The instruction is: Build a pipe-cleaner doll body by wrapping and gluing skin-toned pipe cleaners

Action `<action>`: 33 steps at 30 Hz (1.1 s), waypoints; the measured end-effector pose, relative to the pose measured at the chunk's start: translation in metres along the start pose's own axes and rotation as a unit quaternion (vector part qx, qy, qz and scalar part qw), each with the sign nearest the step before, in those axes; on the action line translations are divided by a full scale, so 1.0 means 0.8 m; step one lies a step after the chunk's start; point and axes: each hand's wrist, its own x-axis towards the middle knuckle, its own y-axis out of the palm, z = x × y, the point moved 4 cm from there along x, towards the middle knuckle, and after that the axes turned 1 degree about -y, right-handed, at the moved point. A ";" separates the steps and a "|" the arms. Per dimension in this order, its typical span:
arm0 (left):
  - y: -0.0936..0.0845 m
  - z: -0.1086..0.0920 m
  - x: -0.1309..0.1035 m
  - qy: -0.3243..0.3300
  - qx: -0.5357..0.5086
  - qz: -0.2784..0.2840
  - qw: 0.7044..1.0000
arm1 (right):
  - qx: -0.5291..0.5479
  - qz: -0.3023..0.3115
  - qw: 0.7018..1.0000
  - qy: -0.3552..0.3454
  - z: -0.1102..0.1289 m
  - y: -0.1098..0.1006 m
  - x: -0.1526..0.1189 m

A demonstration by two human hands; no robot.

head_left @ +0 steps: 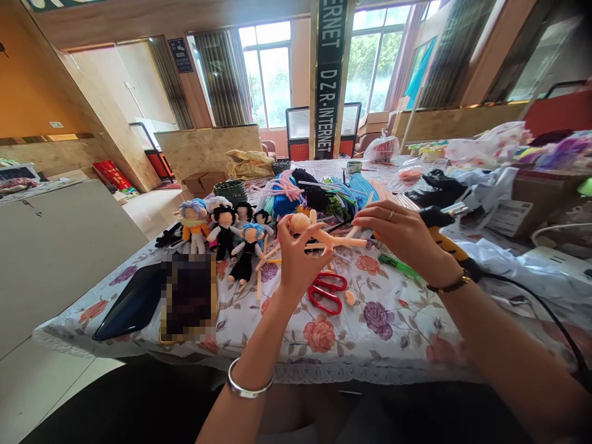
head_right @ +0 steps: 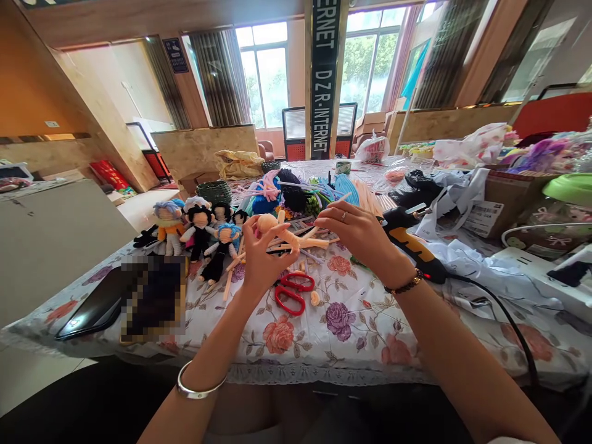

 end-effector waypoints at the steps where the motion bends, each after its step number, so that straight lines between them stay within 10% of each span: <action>1: 0.001 -0.002 0.000 0.003 -0.003 0.010 1.000 | -0.004 0.000 1.000 0.000 -0.002 0.001 0.001; 15: 0.007 -0.001 0.002 -0.065 -0.056 0.123 0.989 | 0.202 0.050 0.975 0.075 0.010 0.006 0.013; 33: 0.008 0.001 0.003 -0.091 -0.136 0.143 0.976 | 0.196 0.102 0.962 0.158 -0.007 0.012 0.008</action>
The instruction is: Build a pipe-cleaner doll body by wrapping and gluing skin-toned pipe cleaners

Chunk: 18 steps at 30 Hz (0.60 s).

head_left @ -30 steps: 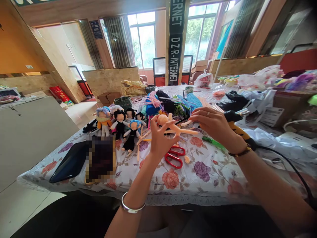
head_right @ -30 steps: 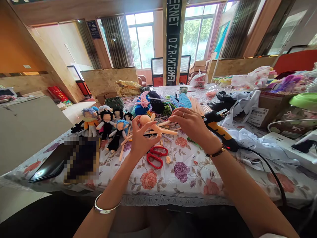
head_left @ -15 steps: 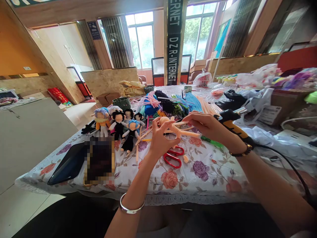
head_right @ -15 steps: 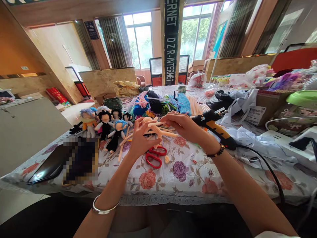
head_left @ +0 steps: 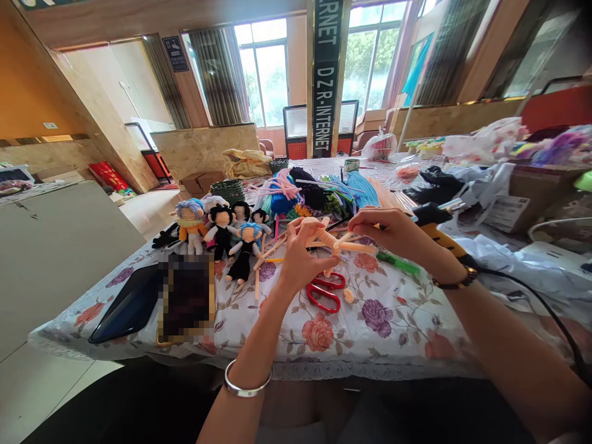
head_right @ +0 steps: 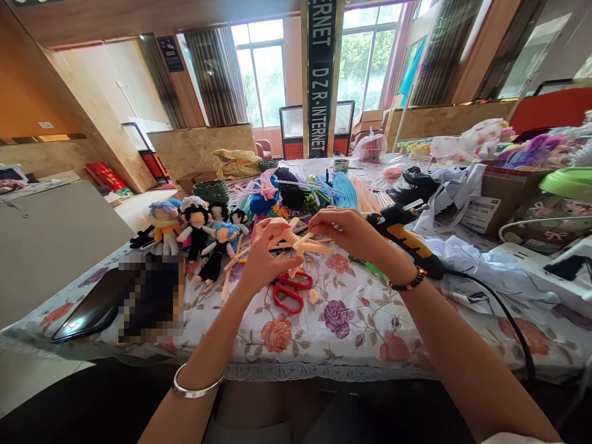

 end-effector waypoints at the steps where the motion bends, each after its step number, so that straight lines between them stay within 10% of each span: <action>1: -0.001 0.000 0.001 -0.006 -0.013 0.006 1.000 | -0.004 -0.002 1.000 -0.005 0.000 -0.001 0.000; 18: 0.003 0.013 0.003 -0.037 -0.130 0.069 0.988 | 0.036 -0.003 0.996 -0.076 0.006 -0.002 0.001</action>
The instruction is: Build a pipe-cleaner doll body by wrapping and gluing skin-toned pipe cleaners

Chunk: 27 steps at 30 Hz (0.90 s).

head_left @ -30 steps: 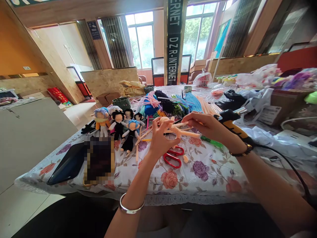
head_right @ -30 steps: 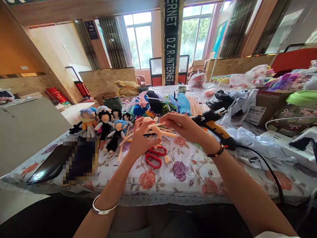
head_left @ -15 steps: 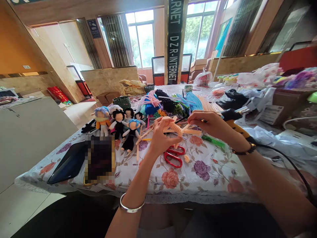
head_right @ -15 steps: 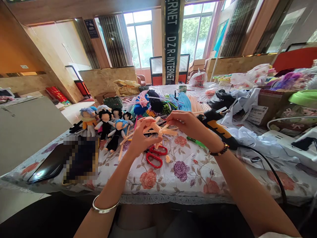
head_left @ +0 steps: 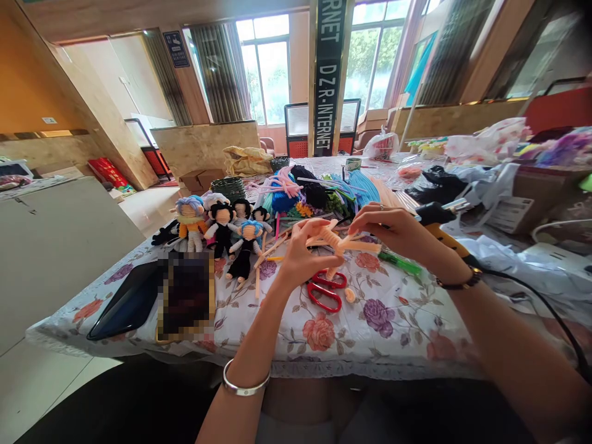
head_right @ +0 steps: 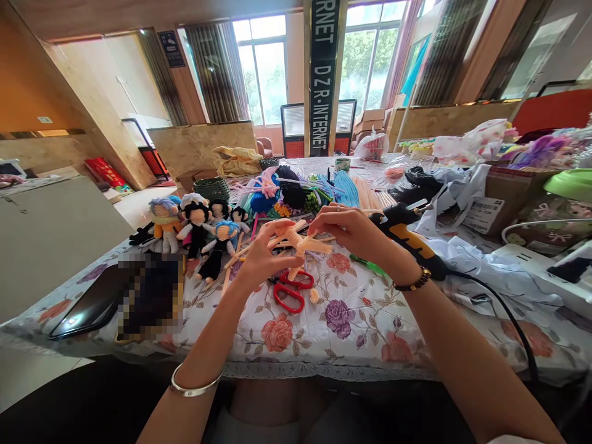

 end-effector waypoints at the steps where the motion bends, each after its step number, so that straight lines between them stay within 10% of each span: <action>1: 0.000 0.000 0.000 -0.002 -0.007 0.007 1.000 | -0.001 0.005 1.000 0.003 0.000 0.001 0.000; 27: 0.004 -0.006 -0.003 -0.099 -0.137 0.061 0.984 | 0.039 0.069 0.997 0.027 -0.007 0.005 -0.006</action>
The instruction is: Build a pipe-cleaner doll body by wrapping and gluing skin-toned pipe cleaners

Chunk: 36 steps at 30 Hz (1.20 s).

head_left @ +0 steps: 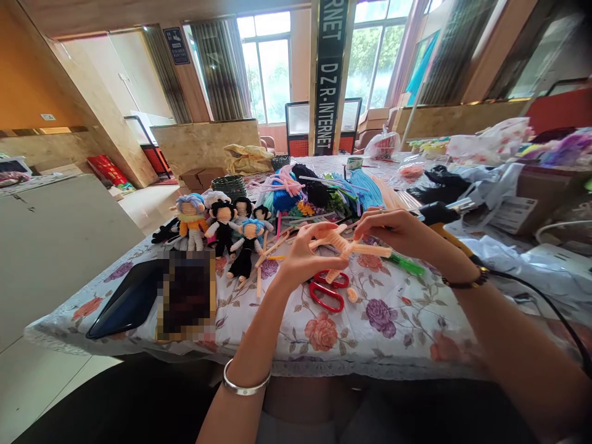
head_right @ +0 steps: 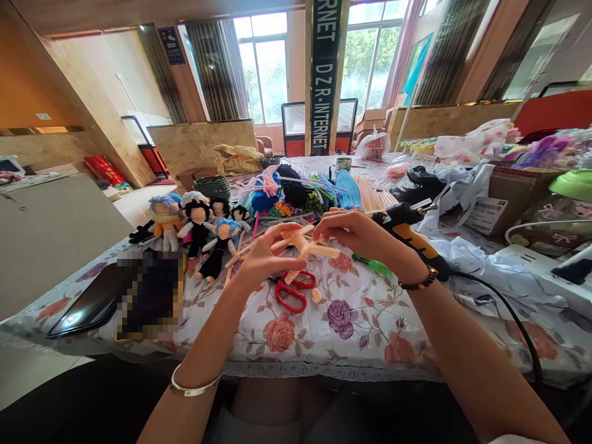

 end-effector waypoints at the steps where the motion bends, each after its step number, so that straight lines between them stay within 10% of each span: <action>1: 0.000 0.000 0.000 0.000 -0.003 0.000 1.000 | -0.007 0.002 1.000 -0.001 0.000 -0.001 0.000; 18: 0.002 0.000 -0.003 -0.023 -0.057 0.005 0.998 | -0.234 -0.011 0.967 -0.103 0.019 0.000 0.002; 36: 0.001 -0.001 -0.003 -0.068 -0.078 -0.014 0.995 | -0.210 -0.047 0.970 -0.110 0.029 -0.002 0.003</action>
